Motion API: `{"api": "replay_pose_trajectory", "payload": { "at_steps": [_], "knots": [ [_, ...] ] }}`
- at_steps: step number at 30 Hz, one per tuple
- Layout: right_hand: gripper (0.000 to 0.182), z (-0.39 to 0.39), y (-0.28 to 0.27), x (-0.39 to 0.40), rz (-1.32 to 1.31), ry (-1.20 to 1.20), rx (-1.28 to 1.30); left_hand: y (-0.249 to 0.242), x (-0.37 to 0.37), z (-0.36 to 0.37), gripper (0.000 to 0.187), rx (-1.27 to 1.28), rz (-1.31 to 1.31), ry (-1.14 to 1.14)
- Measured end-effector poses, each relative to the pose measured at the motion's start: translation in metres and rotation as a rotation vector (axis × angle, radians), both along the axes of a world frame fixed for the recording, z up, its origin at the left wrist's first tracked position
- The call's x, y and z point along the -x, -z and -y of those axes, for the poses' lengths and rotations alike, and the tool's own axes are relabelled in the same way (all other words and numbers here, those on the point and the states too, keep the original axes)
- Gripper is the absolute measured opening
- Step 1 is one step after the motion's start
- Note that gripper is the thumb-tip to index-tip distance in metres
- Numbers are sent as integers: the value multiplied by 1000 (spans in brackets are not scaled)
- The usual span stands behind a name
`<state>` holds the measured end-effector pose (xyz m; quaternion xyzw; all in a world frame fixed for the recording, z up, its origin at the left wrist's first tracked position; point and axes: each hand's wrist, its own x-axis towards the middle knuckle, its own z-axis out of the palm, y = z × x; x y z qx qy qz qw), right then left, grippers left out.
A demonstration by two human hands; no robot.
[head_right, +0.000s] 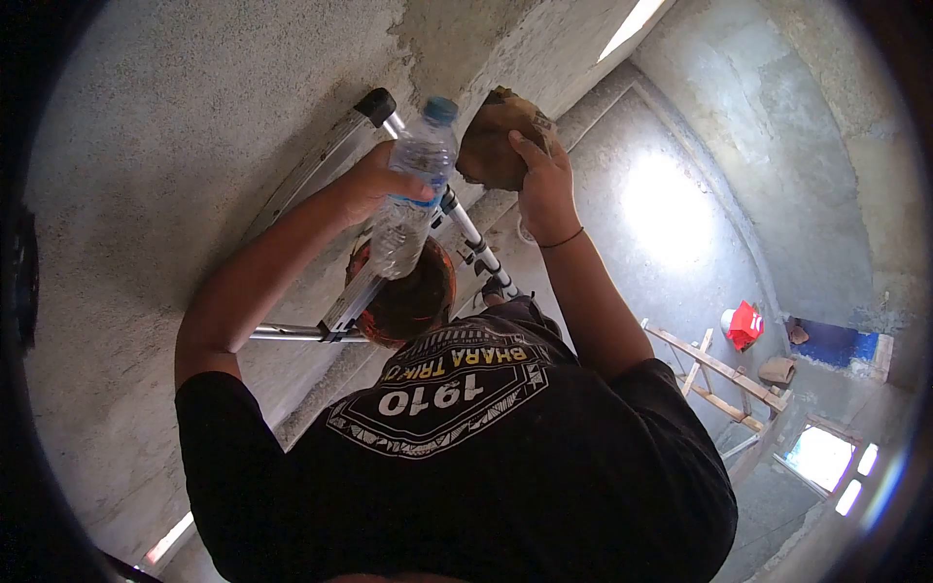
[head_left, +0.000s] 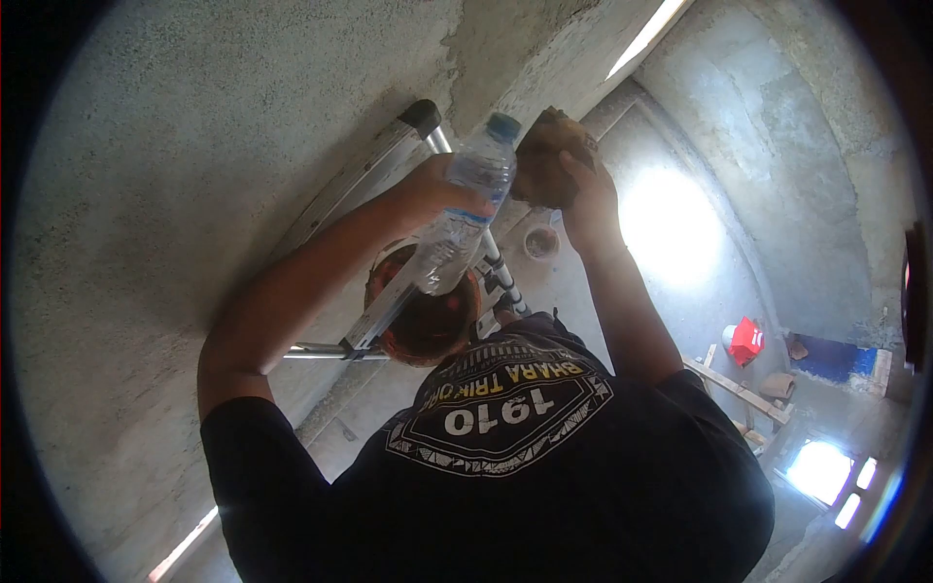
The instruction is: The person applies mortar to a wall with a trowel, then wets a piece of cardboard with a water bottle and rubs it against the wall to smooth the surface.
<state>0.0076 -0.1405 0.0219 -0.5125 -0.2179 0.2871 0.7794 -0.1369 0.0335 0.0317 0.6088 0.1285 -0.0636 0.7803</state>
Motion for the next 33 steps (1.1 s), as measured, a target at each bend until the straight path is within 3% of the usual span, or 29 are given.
{"api": "replay_pose_trajectory", "payload": {
  "at_steps": [2, 7, 14, 17, 19, 20, 24, 26, 27, 29, 30, 32, 33],
  "knots": [
    [30, 4, 8, -5, -9, -23, -47, -8, -1, 5, 69, -22, -63, 27],
    [33, 7, 5, -2, -510, -30, 94, -30, 3, 11, 68, -150, -294, 88],
    [32, 12, 14, 7, -564, -36, 107, -23, 3, 10, 65, -162, -303, 152],
    [34, 21, 25, 7, -554, -64, 123, -9, 4, 5, 63, -129, -222, 83],
    [36, 29, 18, 11, -379, -237, 29, -15, 2, 6, 62, -183, -157, -45],
    [39, 27, 17, 13, -418, -262, 30, -11, 1, 5, 62, -166, -171, -77],
    [42, 38, 46, 28, -441, -340, 262, -1, -10, 0, 60, -138, 32, -155],
    [40, 36, 60, 44, 22, -493, 617, 2, -16, -3, 58, -175, 80, -196],
    [37, 37, 92, 48, 145, -625, 640, 2, -23, -4, 65, -138, 92, -158],
    [32, 24, 105, 76, 493, -814, 626, 3, -36, -8, 78, -67, 128, -75],
    [32, 17, 113, 91, 493, -838, 628, 3, -36, -11, 85, -34, 150, -29],
    [26, 7, 131, 119, 1003, -880, 506, 1, -39, -17, 91, 1, 187, 42],
    [26, 2, 145, 130, 1000, -899, 505, 1, -41, -17, 91, -8, 187, 40]
  ]
}}
